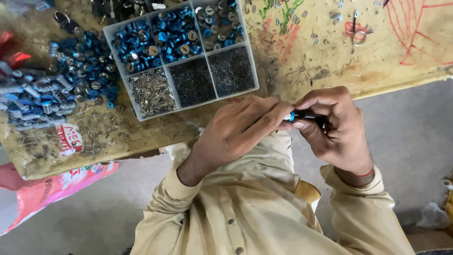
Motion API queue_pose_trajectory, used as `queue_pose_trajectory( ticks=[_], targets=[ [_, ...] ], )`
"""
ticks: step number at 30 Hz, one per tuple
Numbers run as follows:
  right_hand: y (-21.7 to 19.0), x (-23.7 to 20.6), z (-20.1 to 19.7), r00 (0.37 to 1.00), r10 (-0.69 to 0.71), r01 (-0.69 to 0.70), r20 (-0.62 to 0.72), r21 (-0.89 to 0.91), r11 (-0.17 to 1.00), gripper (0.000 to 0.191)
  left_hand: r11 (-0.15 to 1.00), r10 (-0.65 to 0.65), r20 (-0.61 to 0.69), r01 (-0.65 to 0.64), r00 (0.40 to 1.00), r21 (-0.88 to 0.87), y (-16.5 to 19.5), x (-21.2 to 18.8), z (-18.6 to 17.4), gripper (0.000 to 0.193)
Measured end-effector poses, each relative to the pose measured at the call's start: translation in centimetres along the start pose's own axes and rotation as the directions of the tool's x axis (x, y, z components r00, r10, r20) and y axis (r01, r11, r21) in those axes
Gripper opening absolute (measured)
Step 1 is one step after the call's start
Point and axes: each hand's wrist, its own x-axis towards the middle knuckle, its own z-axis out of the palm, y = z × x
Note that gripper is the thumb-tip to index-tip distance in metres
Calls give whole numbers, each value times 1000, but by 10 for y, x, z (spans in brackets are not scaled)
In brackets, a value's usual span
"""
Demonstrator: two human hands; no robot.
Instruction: The person sits at a workbench assembling small metal fasteners. They pick blue cap pieces and metal bases, fit them together by hand, squeeze them with a hand press tool, and place the finished fasteners into a compartment tray, occasionally sorting loose parts into the tray sections.
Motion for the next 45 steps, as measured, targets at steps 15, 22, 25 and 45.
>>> queue_pose_trajectory(
  ticks=[15, 22, 25, 45],
  targets=[
    [31, 0, -37, 998, -43, 40, 34, 102, 994, 25, 987, 51, 222, -83, 974, 139, -3, 30, 16, 46],
    [36, -1, -45, 992, -114, 112, 47, 43, 993, 23, 984, 66, 252, -104, 965, 141, -6, 31, 24, 45],
    [39, 2, -47, 990, -129, 126, 65, 42, 991, 23, 993, 42, 234, -66, 971, 96, -6, 33, 26, 46],
    [42, 12, -41, 988, -64, 54, 137, 76, 996, 26, 996, 25, 183, -40, 983, 77, -9, 23, 25, 46]
  ],
)
